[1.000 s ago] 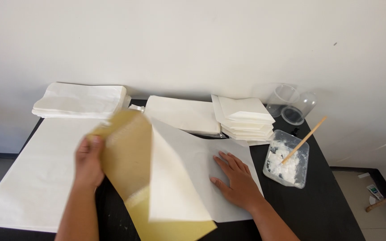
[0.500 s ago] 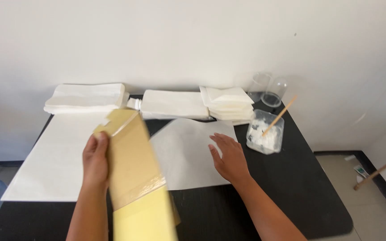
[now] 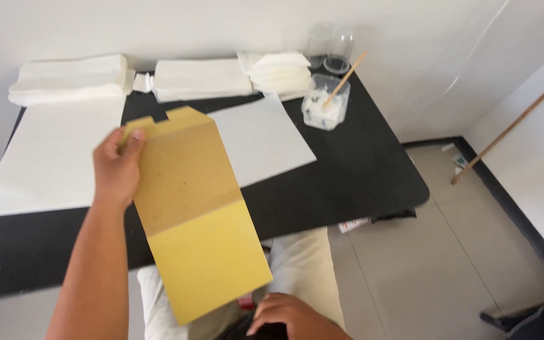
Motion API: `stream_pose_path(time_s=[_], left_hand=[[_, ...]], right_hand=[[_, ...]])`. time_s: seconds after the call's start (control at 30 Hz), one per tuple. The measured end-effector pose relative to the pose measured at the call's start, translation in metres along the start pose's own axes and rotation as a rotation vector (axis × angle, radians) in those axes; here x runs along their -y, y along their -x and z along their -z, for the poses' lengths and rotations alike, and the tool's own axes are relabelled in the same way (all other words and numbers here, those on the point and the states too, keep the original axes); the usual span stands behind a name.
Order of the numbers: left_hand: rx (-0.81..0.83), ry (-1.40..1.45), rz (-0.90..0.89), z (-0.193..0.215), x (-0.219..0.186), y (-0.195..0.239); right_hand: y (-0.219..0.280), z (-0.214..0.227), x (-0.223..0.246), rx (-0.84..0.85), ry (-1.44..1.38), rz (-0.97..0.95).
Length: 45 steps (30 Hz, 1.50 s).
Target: The person applies glue to the flaps of a white paper box using a brush, then folds and presses the flaps to seal the box. They then place a yellow cardboard box on a white sheet of paper, fold the paper around the box, and apply glue to the paper edges.
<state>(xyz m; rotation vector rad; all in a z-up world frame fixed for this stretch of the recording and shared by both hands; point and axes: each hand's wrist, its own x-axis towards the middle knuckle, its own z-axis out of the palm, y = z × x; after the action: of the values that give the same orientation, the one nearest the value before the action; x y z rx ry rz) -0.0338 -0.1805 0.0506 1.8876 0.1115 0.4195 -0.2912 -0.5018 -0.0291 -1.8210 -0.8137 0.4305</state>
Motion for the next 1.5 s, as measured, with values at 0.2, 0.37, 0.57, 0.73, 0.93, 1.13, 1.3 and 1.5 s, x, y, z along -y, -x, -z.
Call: stream_pose_path(time_s=[0.2, 0.37, 0.57, 0.73, 0.93, 1.13, 1.3, 1.5], left_hand=[[0.025, 0.078, -0.065, 0.042, -0.034, 0.041], [-0.003, 0.085, -0.084, 0.063, -0.031, 0.053], [-0.087, 0.117, -0.052, 0.069, -0.030, 0.061], [-0.164, 0.216, -0.053, 0.071, -0.030, 0.058], [-0.218, 0.339, -0.059, 0.057, -0.013, 0.047], [-0.178, 0.318, 0.079, 0.023, -0.013, 0.035], [-0.089, 0.345, 0.123, -0.007, -0.017, 0.025], [-0.042, 0.308, 0.099, -0.037, -0.003, -0.011]], right_hand=[[-0.007, -0.059, -0.009, -0.029, -0.031, 0.215], [-0.014, -0.066, 0.013, -0.136, -0.052, 0.321], [-0.019, -0.046, 0.081, -0.340, 0.026, 0.538], [-0.001, -0.038, 0.103, -0.356, 0.247, 0.672], [-0.002, -0.015, 0.089, -0.151, 0.033, 0.456], [-0.007, 0.027, 0.095, 0.544, -0.148, 0.087], [-0.014, 0.049, 0.093, 0.545, -0.248, 0.089], [-0.037, 0.081, 0.083, 0.554, -0.349, 0.105]])
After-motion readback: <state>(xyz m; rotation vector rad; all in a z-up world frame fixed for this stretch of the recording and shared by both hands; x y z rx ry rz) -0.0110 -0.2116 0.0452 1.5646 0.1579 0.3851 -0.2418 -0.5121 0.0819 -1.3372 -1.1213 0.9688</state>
